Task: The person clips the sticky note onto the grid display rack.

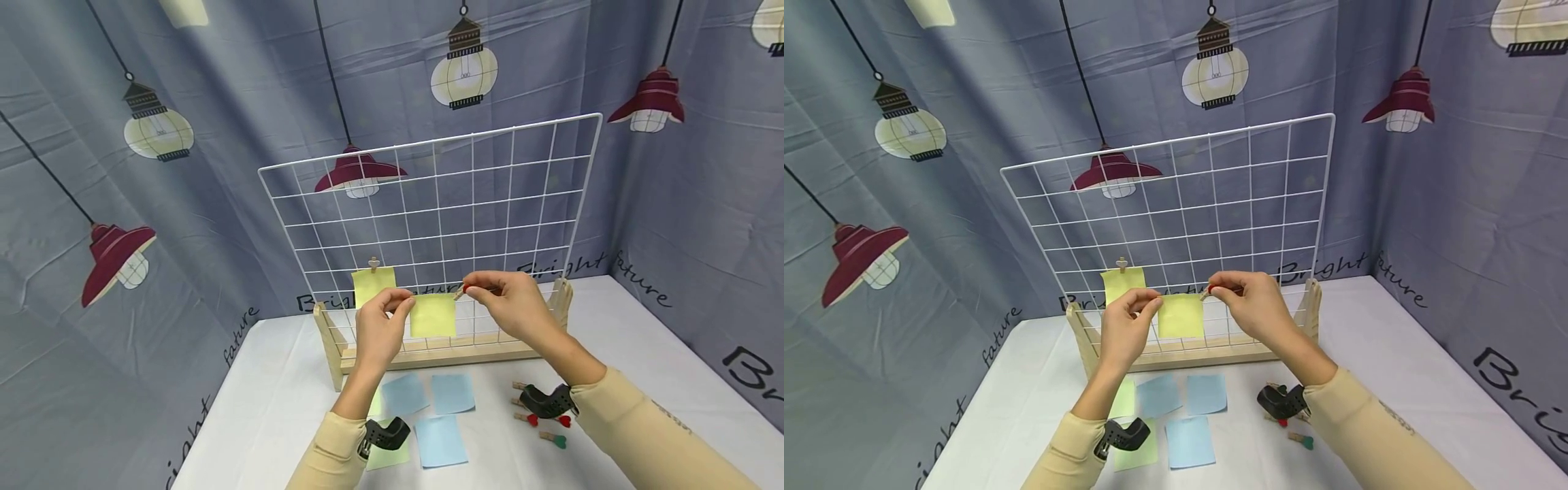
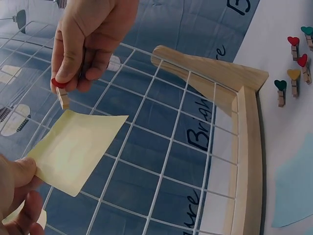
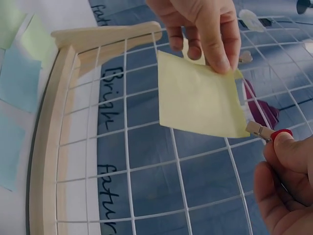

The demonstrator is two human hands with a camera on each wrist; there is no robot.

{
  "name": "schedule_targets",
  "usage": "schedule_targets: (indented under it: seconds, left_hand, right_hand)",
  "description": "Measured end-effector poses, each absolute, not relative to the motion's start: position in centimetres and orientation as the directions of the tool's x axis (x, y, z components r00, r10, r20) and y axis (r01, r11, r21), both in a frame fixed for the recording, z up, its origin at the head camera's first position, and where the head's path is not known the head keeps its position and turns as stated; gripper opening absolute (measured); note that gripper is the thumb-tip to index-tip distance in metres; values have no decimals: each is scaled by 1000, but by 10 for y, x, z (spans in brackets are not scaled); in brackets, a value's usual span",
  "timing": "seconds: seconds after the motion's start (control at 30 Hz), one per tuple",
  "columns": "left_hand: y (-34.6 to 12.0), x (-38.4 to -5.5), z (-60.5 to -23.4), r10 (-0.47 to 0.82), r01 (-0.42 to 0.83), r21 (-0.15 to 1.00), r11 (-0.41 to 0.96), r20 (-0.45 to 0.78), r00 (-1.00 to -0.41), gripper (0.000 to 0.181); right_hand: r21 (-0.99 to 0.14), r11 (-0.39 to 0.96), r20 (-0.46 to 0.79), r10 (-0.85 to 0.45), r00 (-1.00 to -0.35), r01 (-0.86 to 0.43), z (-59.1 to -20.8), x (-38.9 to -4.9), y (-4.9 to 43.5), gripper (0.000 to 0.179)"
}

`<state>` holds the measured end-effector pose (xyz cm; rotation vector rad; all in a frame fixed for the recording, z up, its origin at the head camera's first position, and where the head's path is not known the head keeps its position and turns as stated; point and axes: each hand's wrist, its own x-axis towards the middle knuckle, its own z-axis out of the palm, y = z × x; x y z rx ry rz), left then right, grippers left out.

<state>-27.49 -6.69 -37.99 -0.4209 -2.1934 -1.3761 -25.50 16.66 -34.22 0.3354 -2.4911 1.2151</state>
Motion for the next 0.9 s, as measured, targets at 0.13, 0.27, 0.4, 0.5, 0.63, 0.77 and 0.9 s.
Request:
schedule_targets:
  seconds: [0.13,0.27,0.4,0.5,0.63,0.77,0.9]
  left_hand:
    - [-65,-278,-373,-18,512,737,441,577,-816,6]
    - [-64,-280,-368,-26,514,734,445,584,-811,6]
    - [-63,-282,-364,-50,498,752,431,571,-819,6]
    - [-64,-284,-362,-62,496,764,413,567,-821,6]
    - [-64,-286,-361,-62,495,771,400,562,-825,5]
    - [-63,-287,-362,-69,487,777,400,555,-829,5]
    - [-63,-289,-361,-85,486,775,403,561,-823,5]
  right_hand:
    - [-717,596,412,-58,-909,-363,-339,-258,162,17]
    - [-709,603,423,-52,-904,-367,-336,-260,158,16]
    - [-698,613,438,-43,-898,-370,-333,-262,156,16]
    - [-694,612,452,-41,-891,-379,-331,-264,155,16]
    - [-702,610,443,-31,-896,-368,-329,-266,153,17]
    - [-714,604,428,-24,-904,-354,-328,-268,152,17]
    - [-722,594,429,-17,-903,-354,-324,-270,149,18]
